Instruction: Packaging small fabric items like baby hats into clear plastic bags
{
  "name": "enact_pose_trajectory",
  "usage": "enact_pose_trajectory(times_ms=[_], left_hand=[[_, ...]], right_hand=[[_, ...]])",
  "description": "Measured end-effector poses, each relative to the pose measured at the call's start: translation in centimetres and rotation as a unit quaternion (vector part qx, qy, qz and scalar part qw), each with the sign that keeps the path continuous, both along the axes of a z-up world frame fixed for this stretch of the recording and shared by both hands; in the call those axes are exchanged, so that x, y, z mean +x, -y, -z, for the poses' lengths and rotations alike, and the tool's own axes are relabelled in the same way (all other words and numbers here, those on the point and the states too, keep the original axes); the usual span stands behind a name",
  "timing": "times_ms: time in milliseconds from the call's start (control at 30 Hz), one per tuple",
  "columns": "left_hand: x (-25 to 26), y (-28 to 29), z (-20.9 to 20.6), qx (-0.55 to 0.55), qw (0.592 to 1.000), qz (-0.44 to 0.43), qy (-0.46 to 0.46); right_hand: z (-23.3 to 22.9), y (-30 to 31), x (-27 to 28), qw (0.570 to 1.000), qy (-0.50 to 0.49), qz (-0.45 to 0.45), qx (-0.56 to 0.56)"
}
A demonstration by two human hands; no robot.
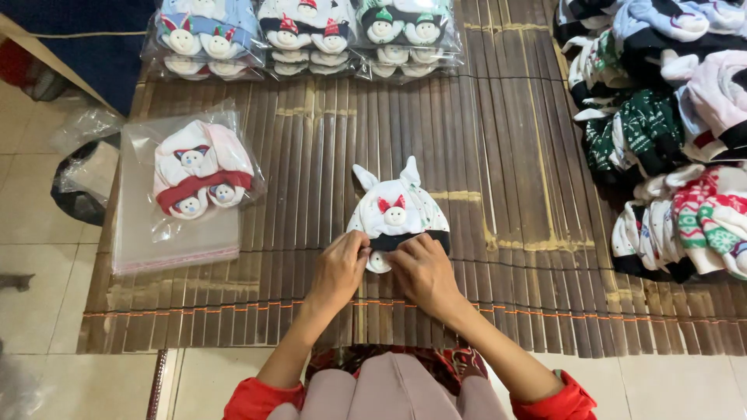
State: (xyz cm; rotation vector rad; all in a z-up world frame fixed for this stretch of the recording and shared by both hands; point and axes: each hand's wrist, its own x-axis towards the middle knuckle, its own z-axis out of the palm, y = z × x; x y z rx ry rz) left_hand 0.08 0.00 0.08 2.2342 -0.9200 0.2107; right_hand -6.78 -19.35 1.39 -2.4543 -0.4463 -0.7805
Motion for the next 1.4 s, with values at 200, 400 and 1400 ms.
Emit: enact_pose_trajectory(times_ms=[200, 400, 1400], left_hand=[[-0.5, 0.5, -0.3, 0.040, 0.997, 0.014, 0.058], [-1.7, 1.2, -1.7, 0.135, 0.962, -0.021, 0.235], [-1.8, 0.5, -0.3, 0.046, 0.943, 0.009, 0.329]], right_hand=[[1.3, -0.8, 0.8, 0.994, 0.043, 0.067, -0.072], [2.1, -1.2, 1.1, 0.992, -0.003, 0.093, -0.090], [2.1, -1.6, 0.5, 0.977, -0.114, 0.031, 0.178]])
